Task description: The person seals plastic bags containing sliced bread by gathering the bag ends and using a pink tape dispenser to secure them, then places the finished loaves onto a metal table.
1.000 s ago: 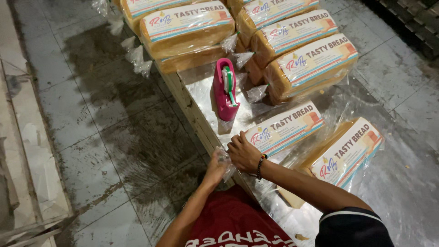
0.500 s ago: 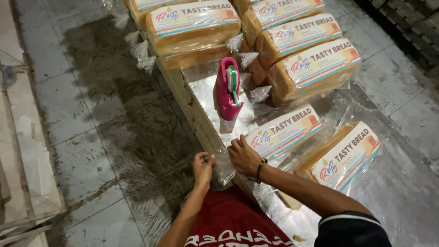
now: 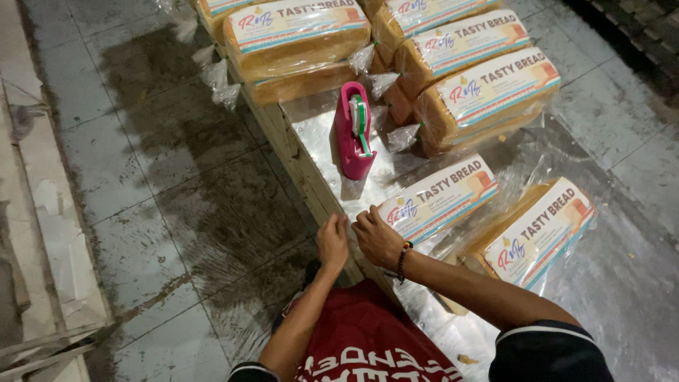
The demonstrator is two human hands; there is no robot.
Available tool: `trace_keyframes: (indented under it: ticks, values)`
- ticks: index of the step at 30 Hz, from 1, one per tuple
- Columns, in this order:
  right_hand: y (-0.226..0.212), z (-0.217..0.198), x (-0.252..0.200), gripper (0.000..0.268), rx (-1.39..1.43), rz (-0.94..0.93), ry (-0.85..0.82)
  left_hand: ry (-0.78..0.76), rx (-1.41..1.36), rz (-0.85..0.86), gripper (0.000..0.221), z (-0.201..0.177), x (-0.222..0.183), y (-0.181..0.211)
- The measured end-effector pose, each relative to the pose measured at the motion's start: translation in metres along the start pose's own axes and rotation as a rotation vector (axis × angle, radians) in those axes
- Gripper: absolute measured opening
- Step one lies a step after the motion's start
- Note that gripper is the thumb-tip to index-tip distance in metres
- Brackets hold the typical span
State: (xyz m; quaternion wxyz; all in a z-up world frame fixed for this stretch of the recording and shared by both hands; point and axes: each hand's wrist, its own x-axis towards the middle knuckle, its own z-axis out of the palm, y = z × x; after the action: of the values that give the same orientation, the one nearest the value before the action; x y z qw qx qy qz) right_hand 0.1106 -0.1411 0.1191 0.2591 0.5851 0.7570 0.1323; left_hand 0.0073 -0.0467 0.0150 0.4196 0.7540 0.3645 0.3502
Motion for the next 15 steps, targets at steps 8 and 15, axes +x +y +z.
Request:
trace_keyframes:
  ticks: [8,15]
  values:
    - [-0.002,-0.005,-0.002,0.043,-0.062,-0.018,-0.036,0.060,-0.042,-0.068,0.044,-0.004,0.035,0.004]
    - [-0.001,-0.005,-0.003,0.047,-0.049,-0.043,-0.071,0.022,0.080,0.326,0.061,-0.090,-0.003,0.095]
